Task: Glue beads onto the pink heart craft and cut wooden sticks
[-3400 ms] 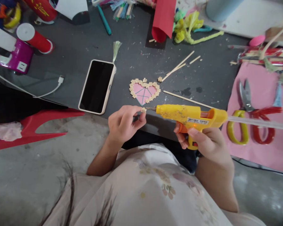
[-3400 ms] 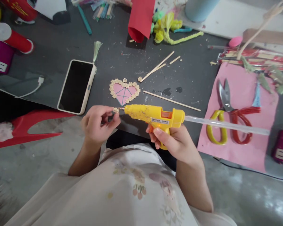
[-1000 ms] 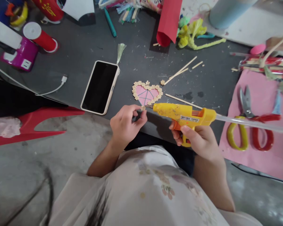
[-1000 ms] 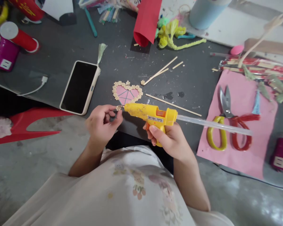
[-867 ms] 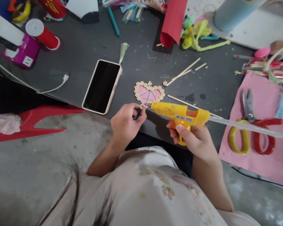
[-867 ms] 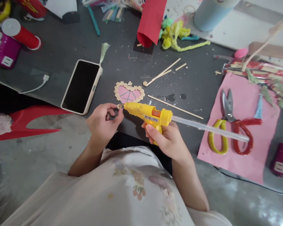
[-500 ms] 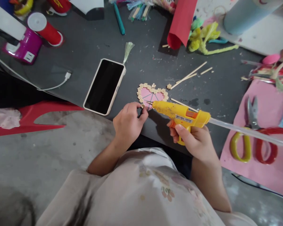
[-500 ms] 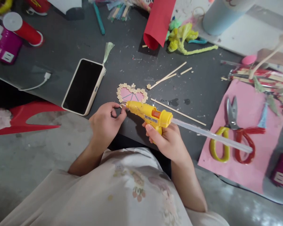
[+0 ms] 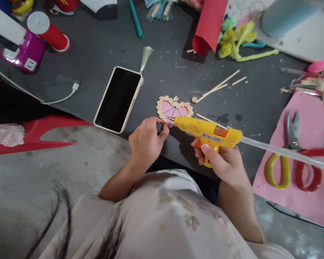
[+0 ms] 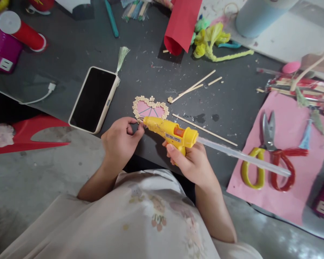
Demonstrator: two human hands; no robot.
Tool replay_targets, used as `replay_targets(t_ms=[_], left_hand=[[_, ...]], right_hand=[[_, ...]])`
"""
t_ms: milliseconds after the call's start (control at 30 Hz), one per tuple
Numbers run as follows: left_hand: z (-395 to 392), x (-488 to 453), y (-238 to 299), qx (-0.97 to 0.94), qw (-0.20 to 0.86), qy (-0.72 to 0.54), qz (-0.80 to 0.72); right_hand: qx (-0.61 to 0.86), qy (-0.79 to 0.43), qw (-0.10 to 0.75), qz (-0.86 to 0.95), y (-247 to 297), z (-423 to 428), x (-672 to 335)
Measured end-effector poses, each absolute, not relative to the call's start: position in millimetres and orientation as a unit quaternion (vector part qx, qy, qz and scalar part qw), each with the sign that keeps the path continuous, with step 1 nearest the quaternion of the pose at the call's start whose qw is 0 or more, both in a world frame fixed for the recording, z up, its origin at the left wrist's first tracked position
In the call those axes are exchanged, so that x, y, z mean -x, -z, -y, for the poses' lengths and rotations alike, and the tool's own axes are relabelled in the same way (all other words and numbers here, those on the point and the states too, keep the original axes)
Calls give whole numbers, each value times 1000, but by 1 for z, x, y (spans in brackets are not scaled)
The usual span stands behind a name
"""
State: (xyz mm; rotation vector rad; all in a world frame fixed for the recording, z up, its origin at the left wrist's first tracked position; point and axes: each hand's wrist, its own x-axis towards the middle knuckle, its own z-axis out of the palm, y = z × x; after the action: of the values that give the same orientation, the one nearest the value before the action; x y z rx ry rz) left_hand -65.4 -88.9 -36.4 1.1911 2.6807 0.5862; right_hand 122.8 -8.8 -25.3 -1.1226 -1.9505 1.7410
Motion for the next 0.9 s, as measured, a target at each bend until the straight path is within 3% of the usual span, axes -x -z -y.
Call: replay_targets(t_ms=[900], left_hand=[[95,78,31,-460,84,-221,-856]], right_hand=[[373,-623,161,669,27,10,-126]])
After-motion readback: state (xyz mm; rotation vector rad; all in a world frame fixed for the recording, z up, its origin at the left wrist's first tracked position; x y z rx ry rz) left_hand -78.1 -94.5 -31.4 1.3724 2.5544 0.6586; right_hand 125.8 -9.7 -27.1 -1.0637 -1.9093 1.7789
